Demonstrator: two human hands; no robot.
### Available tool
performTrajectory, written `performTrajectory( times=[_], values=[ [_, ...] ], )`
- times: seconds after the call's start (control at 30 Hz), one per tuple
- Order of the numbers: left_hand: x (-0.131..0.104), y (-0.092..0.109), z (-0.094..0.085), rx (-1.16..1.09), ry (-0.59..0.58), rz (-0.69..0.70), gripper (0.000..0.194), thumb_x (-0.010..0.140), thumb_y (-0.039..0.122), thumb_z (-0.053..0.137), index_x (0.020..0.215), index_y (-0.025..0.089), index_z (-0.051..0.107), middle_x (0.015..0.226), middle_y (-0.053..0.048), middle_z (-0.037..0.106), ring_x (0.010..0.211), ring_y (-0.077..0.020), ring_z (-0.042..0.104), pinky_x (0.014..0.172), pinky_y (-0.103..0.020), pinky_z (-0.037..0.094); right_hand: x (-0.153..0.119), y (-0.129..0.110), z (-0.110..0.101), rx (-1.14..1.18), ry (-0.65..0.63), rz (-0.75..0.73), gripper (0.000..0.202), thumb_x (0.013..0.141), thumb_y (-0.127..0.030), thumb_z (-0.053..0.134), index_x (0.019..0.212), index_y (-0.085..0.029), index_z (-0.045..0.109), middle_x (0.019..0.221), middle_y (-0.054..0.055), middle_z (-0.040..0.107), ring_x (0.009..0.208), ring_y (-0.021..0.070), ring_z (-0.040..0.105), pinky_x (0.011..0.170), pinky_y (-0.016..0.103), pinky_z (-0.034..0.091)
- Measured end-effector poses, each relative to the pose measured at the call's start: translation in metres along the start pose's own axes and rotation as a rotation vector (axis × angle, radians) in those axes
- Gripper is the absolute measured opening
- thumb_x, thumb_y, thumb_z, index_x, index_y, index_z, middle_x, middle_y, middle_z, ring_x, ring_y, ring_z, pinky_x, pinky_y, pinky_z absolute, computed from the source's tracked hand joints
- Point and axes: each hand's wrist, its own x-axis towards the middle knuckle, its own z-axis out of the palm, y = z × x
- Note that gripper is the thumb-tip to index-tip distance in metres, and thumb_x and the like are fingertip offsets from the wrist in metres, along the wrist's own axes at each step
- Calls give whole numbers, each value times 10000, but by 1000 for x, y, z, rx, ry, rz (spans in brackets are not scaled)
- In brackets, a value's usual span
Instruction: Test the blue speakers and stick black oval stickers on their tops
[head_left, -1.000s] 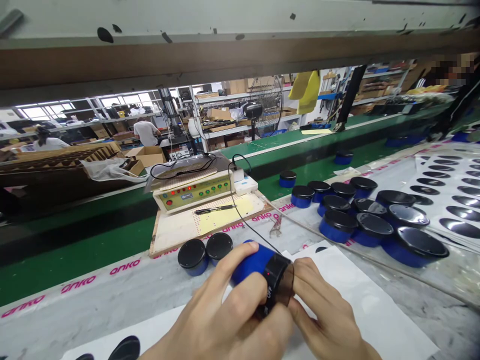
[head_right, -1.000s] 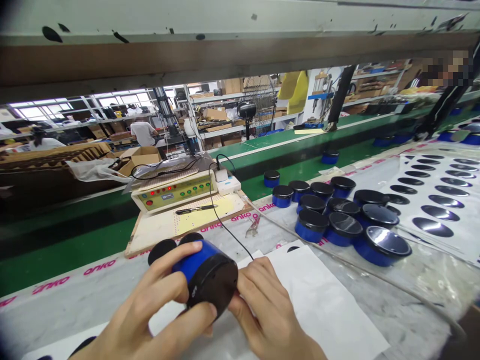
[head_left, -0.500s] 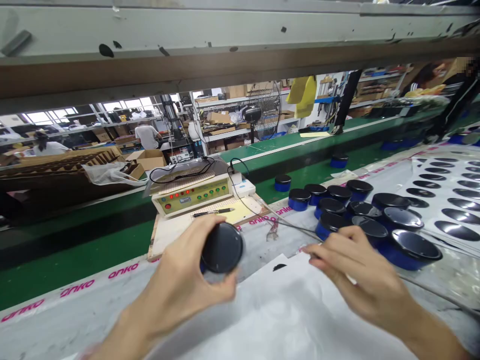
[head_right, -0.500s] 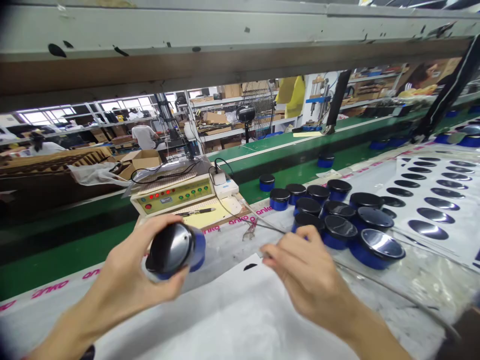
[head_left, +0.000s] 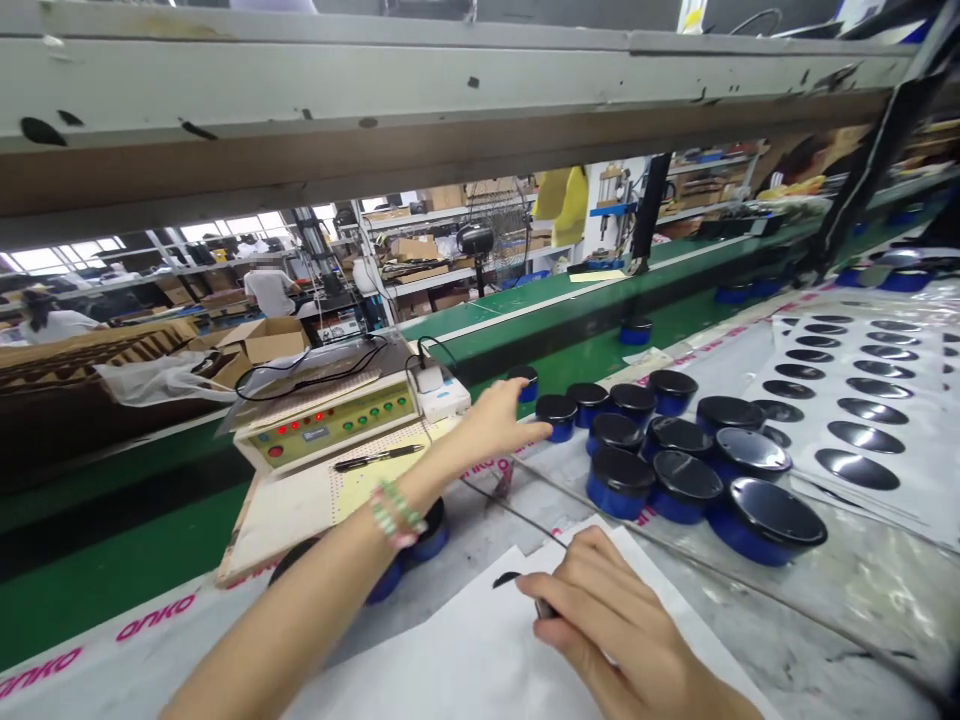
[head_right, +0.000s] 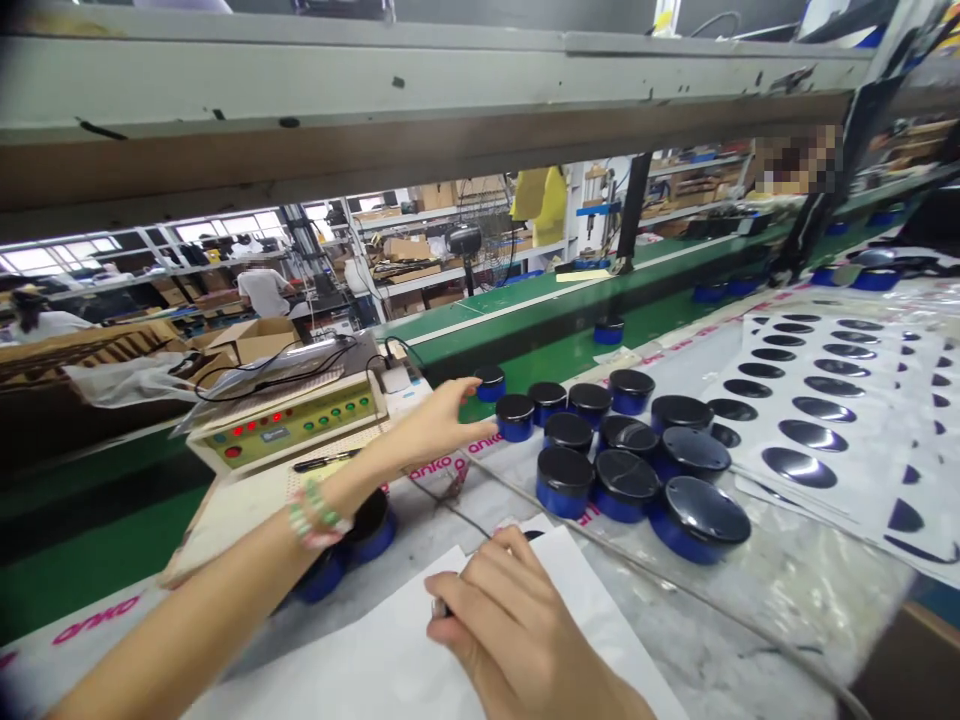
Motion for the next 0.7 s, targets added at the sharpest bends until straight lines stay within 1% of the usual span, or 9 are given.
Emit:
performTrajectory(
  times=[0.1, 0.13, 0.2, 0.3, 0.4, 0.47, 0.53, 0.6, 0.7],
  values=[
    [52, 10, 36, -136, -73, -31, 463, 855, 334, 632, 1264, 159, 503, 1345, -121, 491, 1214, -285, 491, 1010, -518, 394, 0, -1, -3, 44, -32, 38, 221, 998, -219, 353, 1062, -135, 548, 754, 49, 570, 706, 173, 501, 745, 361, 413],
    [60, 11, 41, -188, -84, -37, 414, 868, 331, 616, 1233, 159, 527, 1316, -113, 515, 1190, -279, 509, 995, -531, 404, 0, -1, -4, 65, -40, 53, 247, 1004, -233, 327, 1077, -137, 542, 772, 55, 575, 719, 176, 509, 745, 363, 420],
    [56, 12, 38, -304, -87, -36, 470, 808, 346, 686, 1211, 148, 546, 1270, -116, 554, 1172, -279, 523, 1008, -507, 398, -1, -1, -7, 108, -43, 79, 274, 1005, -239, 303, 1114, -140, 534, 803, 62, 580, 737, 178, 521, 740, 358, 434],
    [9, 13, 8, -495, -98, -18, 637, 721, 406, 742, 1269, 172, 518, 1294, -119, 560, 1144, -278, 554, 976, -418, 440, -3, 2, -12, 117, 31, 110, 261, 997, -229, 335, 1144, -160, 539, 830, 55, 581, 765, 168, 540, 728, 315, 448],
    [-69, 15, -24, -754, -147, -42, 627, 788, 522, 610, 1316, 209, 479, 1248, -103, 604, 1011, -233, 635, 832, -352, 520, -2, 1, -15, 54, 159, 186, 206, 991, -232, 401, 1116, -190, 560, 845, 39, 591, 786, 152, 558, 709, 266, 442],
    [-121, 15, -35, -1192, -123, -158, 647, 684, 451, 754, 1255, 234, 540, 1191, -78, 637, 949, -205, 651, 808, -311, 520, 4, -5, -14, 26, 188, 183, 150, 978, -246, 451, 1052, -203, 575, 796, 17, 585, 728, 140, 551, 686, 259, 433],
    [-160, 14, -38, -1448, -96, -266, 518, 687, 383, 779, 1156, 228, 621, 1123, -63, 668, 941, -187, 649, 814, -285, 509, 12, -17, -10, 16, 140, 152, 98, 961, -254, 495, 991, -207, 575, 748, 2, 570, 679, 139, 533, 678, 273, 427],
    [-184, 11, -36, -1574, -104, -313, 414, 750, 404, 717, 1101, 191, 666, 1067, -82, 689, 958, -206, 648, 837, -301, 501, 21, -32, -3, 13, 68, 134, 75, 953, -243, 506, 978, -207, 567, 739, 5, 561, 676, 149, 524, 690, 295, 424],
    [-198, 9, -33, -1680, -129, -315, 406, 825, 435, 597, 1101, 148, 677, 1058, -115, 690, 948, -243, 651, 848, -371, 505, 34, -53, 9, 13, 39, 117, 80, 956, -204, 488, 940, -199, 567, 730, 11, 546, 680, 157, 513, 715, 318, 415]
  ],
)
